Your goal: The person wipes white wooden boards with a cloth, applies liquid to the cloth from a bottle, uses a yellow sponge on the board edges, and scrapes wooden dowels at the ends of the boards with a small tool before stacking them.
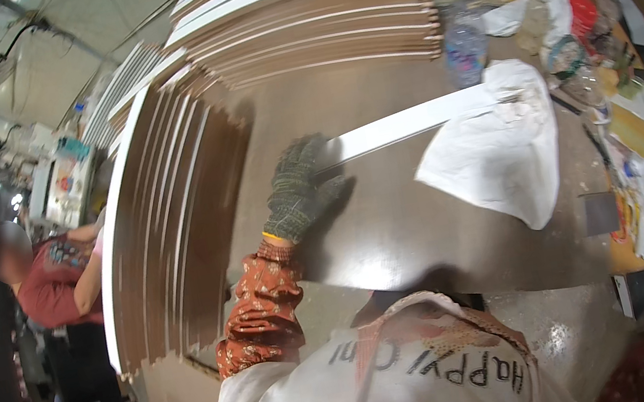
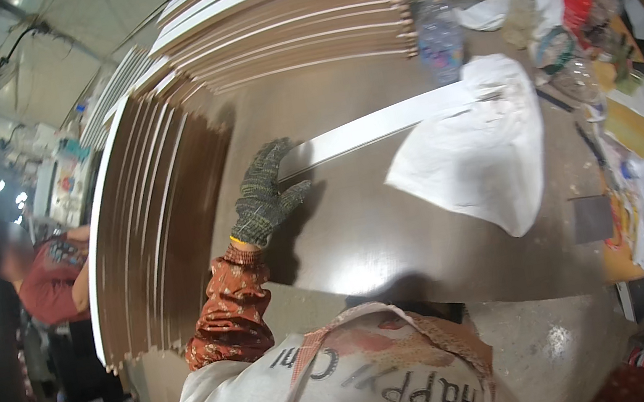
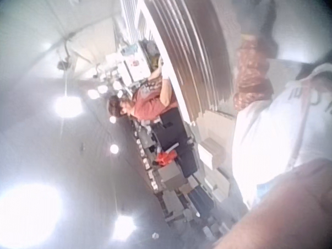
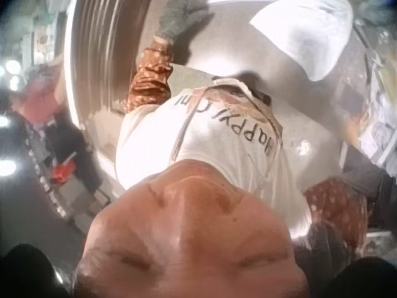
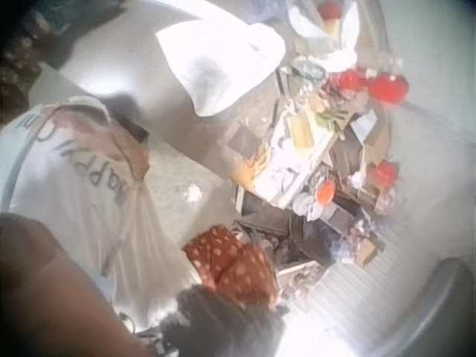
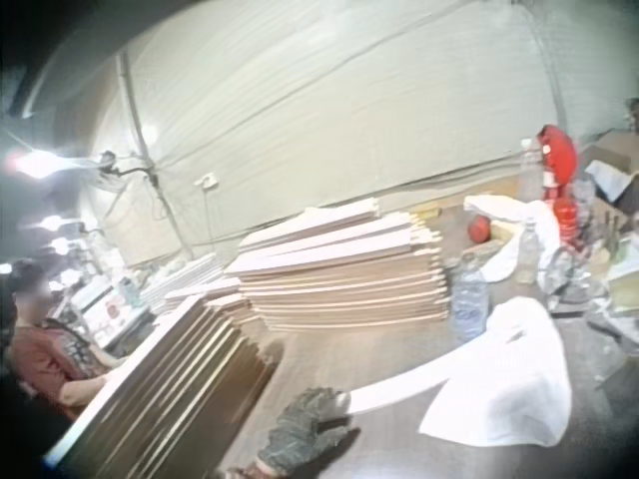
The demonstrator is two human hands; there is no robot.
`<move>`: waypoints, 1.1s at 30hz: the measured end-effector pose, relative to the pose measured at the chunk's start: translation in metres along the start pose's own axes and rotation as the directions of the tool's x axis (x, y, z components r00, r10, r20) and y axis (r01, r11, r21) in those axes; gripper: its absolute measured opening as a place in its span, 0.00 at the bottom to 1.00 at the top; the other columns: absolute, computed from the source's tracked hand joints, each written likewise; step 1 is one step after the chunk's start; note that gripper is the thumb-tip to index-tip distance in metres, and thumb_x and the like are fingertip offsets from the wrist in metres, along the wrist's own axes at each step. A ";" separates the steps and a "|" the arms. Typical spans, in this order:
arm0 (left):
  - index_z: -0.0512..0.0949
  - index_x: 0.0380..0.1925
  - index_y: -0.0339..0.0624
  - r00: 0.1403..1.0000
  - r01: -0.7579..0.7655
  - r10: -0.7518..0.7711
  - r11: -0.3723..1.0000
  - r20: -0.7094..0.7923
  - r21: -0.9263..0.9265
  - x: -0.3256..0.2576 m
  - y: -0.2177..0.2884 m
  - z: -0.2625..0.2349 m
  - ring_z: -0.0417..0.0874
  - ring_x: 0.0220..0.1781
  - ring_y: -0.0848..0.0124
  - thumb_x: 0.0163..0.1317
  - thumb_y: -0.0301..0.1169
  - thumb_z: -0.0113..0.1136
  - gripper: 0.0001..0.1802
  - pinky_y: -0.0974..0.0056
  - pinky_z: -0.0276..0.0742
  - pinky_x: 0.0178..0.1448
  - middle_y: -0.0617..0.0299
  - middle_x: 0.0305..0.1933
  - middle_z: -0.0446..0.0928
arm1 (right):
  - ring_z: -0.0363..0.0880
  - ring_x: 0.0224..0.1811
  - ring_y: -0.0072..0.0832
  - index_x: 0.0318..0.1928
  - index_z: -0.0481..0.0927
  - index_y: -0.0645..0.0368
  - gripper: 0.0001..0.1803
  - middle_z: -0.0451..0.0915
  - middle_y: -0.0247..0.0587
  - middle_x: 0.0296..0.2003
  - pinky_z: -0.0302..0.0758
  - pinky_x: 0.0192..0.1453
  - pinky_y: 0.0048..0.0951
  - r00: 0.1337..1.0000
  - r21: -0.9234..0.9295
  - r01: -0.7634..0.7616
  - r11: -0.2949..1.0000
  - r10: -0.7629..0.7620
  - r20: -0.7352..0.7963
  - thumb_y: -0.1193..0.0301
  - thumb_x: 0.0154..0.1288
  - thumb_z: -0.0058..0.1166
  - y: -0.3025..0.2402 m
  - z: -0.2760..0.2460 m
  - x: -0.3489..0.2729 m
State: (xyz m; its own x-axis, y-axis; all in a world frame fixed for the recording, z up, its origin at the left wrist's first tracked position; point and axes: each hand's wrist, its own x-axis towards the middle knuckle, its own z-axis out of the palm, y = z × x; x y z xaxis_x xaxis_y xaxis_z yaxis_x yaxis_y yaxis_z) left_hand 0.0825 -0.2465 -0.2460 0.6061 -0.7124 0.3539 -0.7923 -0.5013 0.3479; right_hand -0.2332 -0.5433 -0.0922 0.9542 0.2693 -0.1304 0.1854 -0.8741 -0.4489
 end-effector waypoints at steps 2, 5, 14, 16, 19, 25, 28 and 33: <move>0.68 0.61 0.44 0.997 0.015 -0.033 0.968 0.067 0.249 0.020 0.014 0.024 0.65 0.66 0.49 0.54 0.44 0.64 0.35 0.48 0.56 0.70 0.48 0.63 0.68 | 0.81 0.44 0.32 0.59 0.72 0.61 0.30 0.81 0.46 0.46 0.76 0.47 0.31 0.997 0.011 -0.066 0.998 0.066 -0.029 0.77 0.51 0.57 -0.007 -0.014 -0.020; 0.69 0.60 0.42 0.996 0.015 -0.039 0.955 0.074 0.296 0.011 -0.016 0.054 0.68 0.63 0.46 0.56 0.47 0.60 0.34 0.47 0.59 0.68 0.46 0.60 0.71 | 0.82 0.43 0.32 0.59 0.72 0.61 0.30 0.81 0.46 0.45 0.77 0.46 0.30 0.981 0.075 -0.125 0.989 0.134 -0.139 0.78 0.51 0.57 -0.005 -0.032 -0.029; 0.72 0.57 0.38 0.995 -0.069 0.081 0.976 -0.052 0.209 -0.067 0.036 0.059 0.73 0.60 0.49 0.60 0.38 0.59 0.26 0.48 0.62 0.67 0.46 0.57 0.74 | 0.59 0.67 0.58 0.70 0.57 0.41 0.52 0.53 0.57 0.69 0.61 0.68 0.49 0.741 -0.017 -0.577 0.816 0.515 -0.432 0.54 0.45 0.70 0.153 0.080 0.096; 0.72 0.57 0.38 0.997 -0.033 0.048 0.971 -0.060 0.236 -0.094 0.038 0.054 0.72 0.60 0.48 0.59 0.38 0.61 0.27 0.48 0.62 0.67 0.47 0.58 0.73 | 0.59 0.67 0.56 0.69 0.59 0.36 0.49 0.50 0.56 0.71 0.63 0.67 0.48 0.725 0.026 -0.632 0.774 0.603 -0.332 0.52 0.46 0.68 0.172 0.100 0.121; 0.71 0.58 0.39 0.998 0.012 0.001 0.980 -0.068 0.197 -0.121 0.048 0.050 0.71 0.62 0.49 0.58 0.37 0.64 0.29 0.48 0.62 0.68 0.48 0.60 0.72 | 0.73 0.56 0.45 0.64 0.66 0.37 0.32 0.72 0.47 0.58 0.70 0.61 0.41 0.633 0.224 -0.531 0.817 0.558 -0.537 0.61 0.57 0.58 0.228 0.113 0.114; 0.70 0.60 0.39 0.994 0.112 -0.108 0.965 -0.029 0.235 -0.158 0.082 0.052 0.68 0.65 0.50 0.60 0.35 0.63 0.29 0.50 0.61 0.67 0.49 0.63 0.69 | 0.80 0.42 0.36 0.62 0.68 0.55 0.25 0.80 0.47 0.44 0.77 0.45 0.35 0.517 0.015 -0.147 0.989 0.089 -0.852 0.72 0.63 0.48 0.167 0.060 0.108; 0.71 0.59 0.38 0.994 0.105 -0.102 0.968 -0.027 0.230 -0.153 0.096 0.062 0.69 0.64 0.50 0.60 0.36 0.62 0.28 0.51 0.62 0.67 0.50 0.63 0.70 | 0.78 0.47 0.34 0.65 0.64 0.57 0.27 0.77 0.45 0.50 0.76 0.51 0.36 0.784 -0.343 -0.248 0.906 -0.020 -0.620 0.73 0.64 0.45 0.107 0.092 0.123; 0.69 0.58 0.37 0.764 0.526 -0.453 0.850 0.460 -0.037 -0.153 0.102 0.043 0.70 0.61 0.47 0.57 0.42 0.64 0.32 0.48 0.62 0.66 0.42 0.57 0.70 | 0.77 0.52 0.32 0.67 0.60 0.48 0.29 0.73 0.38 0.57 0.78 0.54 0.35 0.945 -0.093 0.273 0.957 -0.286 -0.161 0.70 0.65 0.45 0.029 0.110 0.119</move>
State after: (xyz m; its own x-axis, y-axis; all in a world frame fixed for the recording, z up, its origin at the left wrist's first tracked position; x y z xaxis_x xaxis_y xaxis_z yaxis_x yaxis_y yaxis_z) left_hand -0.0939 -0.2097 -0.3025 0.7891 -0.5430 -0.2871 -0.3517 -0.7826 0.5136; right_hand -0.1405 -0.4924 -0.2180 0.8864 0.4389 0.1474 0.4603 -0.8009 -0.3830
